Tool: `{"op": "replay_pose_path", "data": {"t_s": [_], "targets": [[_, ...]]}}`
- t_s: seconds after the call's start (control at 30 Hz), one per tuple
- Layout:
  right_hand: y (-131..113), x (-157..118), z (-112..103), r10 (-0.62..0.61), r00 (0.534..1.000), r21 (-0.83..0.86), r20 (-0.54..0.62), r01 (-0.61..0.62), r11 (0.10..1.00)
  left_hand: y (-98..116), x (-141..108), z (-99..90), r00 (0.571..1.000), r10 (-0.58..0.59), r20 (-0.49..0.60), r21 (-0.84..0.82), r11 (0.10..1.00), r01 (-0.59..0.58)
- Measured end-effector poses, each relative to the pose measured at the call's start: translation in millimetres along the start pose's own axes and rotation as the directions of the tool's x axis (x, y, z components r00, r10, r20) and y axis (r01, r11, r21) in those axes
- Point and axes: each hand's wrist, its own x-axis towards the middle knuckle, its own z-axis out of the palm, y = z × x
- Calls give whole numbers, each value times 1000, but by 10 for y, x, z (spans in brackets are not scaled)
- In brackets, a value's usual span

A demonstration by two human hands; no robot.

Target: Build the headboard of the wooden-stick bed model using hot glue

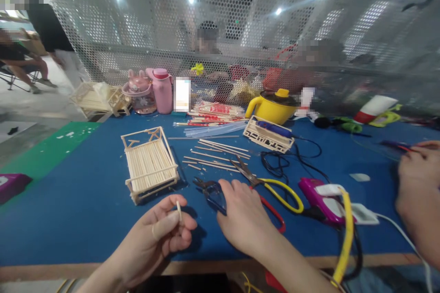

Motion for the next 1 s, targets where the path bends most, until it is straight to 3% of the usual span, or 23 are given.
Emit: {"op": "replay_pose_path", "data": {"t_s": [0.17,0.27,0.43,0.63,0.8,1.0], "targets": [[57,-112,-16,-56,995,226,80,36,973,-39,60,-32,990,72,-121,122,991,-57],[80,-186,28,-126,992,280,10,118,953,-37,64,16,973,144,-178,222,970,-103],[184,-244,256,-143,981,226,-134,171,959,-15,67,102,958,235,-164,330,928,-171],[174,-361,330,-257,937,205,-235,306,930,-30,81,73,931,305,-199,150,949,-279],[-76,-427,346,-203,926,242,-317,285,927,-35,74,125,941,200,-272,-84,969,-230],[-266,-419,369,-199,922,303,-333,305,903,-83,69,152,953,243,-180,-183,944,-276]]}}
